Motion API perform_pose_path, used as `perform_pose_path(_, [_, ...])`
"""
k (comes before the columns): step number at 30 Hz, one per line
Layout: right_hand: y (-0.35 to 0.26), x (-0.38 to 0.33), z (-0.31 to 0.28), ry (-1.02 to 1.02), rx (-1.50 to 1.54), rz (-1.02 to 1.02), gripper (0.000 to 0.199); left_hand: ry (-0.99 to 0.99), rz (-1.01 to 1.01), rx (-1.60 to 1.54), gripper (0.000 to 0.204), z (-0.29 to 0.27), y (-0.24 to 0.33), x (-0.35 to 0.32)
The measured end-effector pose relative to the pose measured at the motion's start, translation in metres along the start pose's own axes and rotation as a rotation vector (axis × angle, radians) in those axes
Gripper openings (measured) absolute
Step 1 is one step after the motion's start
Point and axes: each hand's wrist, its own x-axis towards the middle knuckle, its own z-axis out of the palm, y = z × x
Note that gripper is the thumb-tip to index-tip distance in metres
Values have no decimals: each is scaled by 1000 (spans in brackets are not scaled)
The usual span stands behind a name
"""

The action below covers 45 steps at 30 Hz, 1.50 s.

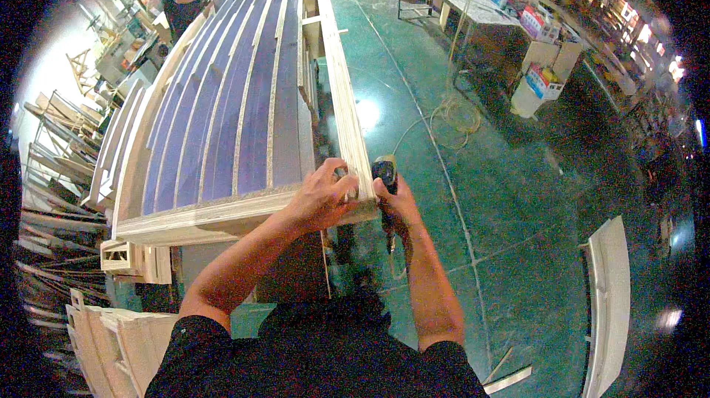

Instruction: The person assembles a wooden frame structure by attaching thin wooden strips to a purple backing board. They use a pneumatic nail gun to secure the strips in place, working methodically along the edges and across the surface. Another person is visible in the background assisting with the assembly.

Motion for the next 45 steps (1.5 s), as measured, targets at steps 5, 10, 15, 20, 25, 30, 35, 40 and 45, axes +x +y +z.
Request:
perform_pose_path(5, [-16, -12, 1, -6, 15, 52, 59, 67, 78, -50, 42, 9, -9, 1])
perform_pose_path(10, [-10, -12, 0, 14, 49, 70, 58, 40, 72, -109, 45, 6, -14, -1])
perform_pose_path(15, [7, 0, -4, -8, 39, 6, 52, 32, 95, -79, 45, 5, -11, 0])
perform_pose_path(20, [0, 4, -2, -14, -96, 22, 47, -109, 137, -114, 52, -1, -30, 2])
perform_pose_path(25, [-6, -6, 0, 40, -42, 46, 37, -518, 380, 23, 84, -64, -53, 47])
perform_pose_path(30, [-30, -16, 7, 83, -211, 202, 42, -591, 517, 201, 121, -74, -63, 85])
perform_pose_path(35, [-9, -18, 3, 214, -212, 127, 42, -610, 685, 201, 126, -47, -77, 110])
perform_pose_path(40, [-30, -43, -16, 341, -204, 186, 40, -522, 739, -17, 113, -15, -91, 116])
perform_pose_path(45, [-137, -100, 9, 355, -512, 133, 36, -492, 745, -35, 109, -13, -95, 116])
